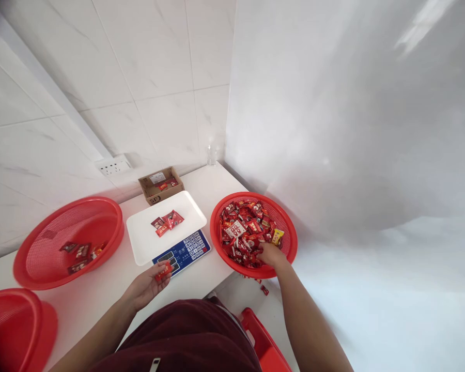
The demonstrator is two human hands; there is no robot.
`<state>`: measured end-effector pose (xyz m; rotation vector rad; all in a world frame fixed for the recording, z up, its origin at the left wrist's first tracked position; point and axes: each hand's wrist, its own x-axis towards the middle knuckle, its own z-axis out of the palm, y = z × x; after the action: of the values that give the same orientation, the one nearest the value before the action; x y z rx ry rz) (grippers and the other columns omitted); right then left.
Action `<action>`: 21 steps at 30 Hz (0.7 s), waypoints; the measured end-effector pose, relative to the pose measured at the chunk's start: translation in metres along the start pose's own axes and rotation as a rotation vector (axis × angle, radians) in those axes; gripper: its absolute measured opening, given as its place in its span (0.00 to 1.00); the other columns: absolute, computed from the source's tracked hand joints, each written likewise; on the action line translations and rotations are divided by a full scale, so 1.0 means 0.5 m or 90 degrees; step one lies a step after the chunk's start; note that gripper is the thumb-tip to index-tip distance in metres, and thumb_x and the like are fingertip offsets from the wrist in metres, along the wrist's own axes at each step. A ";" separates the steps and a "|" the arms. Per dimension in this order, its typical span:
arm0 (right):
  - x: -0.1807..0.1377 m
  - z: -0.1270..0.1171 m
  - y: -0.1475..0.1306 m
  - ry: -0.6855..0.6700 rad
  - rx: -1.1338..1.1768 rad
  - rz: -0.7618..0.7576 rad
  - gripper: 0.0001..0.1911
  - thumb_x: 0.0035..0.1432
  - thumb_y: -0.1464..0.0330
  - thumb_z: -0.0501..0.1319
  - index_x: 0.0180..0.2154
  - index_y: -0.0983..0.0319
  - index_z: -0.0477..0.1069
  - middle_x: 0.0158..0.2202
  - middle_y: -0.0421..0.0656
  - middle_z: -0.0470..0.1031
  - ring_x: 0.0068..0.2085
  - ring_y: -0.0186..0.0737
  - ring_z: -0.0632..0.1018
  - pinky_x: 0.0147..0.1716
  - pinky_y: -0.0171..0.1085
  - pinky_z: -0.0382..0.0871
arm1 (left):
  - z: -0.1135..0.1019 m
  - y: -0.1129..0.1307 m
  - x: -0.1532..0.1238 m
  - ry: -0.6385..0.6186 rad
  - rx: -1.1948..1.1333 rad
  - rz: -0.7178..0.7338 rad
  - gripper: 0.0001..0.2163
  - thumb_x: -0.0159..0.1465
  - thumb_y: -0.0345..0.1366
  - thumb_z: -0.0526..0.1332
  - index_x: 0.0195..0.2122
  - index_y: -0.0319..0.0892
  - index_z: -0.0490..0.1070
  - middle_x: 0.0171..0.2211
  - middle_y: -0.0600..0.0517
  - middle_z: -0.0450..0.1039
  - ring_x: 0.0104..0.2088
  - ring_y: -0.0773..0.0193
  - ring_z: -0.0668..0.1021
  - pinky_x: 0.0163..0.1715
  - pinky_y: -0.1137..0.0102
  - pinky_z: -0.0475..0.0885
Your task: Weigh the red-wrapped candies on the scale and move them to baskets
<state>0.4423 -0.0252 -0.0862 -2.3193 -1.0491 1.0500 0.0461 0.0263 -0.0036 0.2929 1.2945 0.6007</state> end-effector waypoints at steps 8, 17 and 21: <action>0.008 0.051 0.002 0.029 -0.006 0.005 0.18 0.35 0.74 0.66 0.35 0.62 0.73 0.43 0.50 0.76 0.43 0.49 0.76 0.44 0.44 0.66 | -0.002 0.001 0.007 -0.010 -0.004 -0.006 0.08 0.60 0.25 0.58 0.40 0.38 0.67 0.29 0.49 0.75 0.23 0.69 0.77 0.27 0.74 0.74; -0.033 -0.006 -0.058 -0.043 0.552 0.079 0.17 0.46 0.65 0.66 0.40 0.57 0.68 0.37 0.41 0.78 0.34 0.40 0.79 0.34 0.39 0.76 | -0.002 0.005 0.007 -0.002 -0.003 -0.008 0.07 0.60 0.25 0.58 0.39 0.38 0.68 0.28 0.49 0.75 0.23 0.69 0.77 0.27 0.74 0.74; -0.046 -0.017 -0.090 -0.081 0.634 0.084 0.14 0.48 0.65 0.66 0.38 0.56 0.68 0.34 0.40 0.79 0.33 0.41 0.80 0.34 0.42 0.77 | 0.001 0.006 0.009 -0.011 -0.002 -0.010 0.07 0.60 0.25 0.59 0.39 0.38 0.68 0.29 0.49 0.74 0.23 0.69 0.77 0.28 0.74 0.74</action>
<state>0.4174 -0.0140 -0.0430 -1.5172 -0.2601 1.3634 0.0465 0.0315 -0.0056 0.2839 1.2779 0.5855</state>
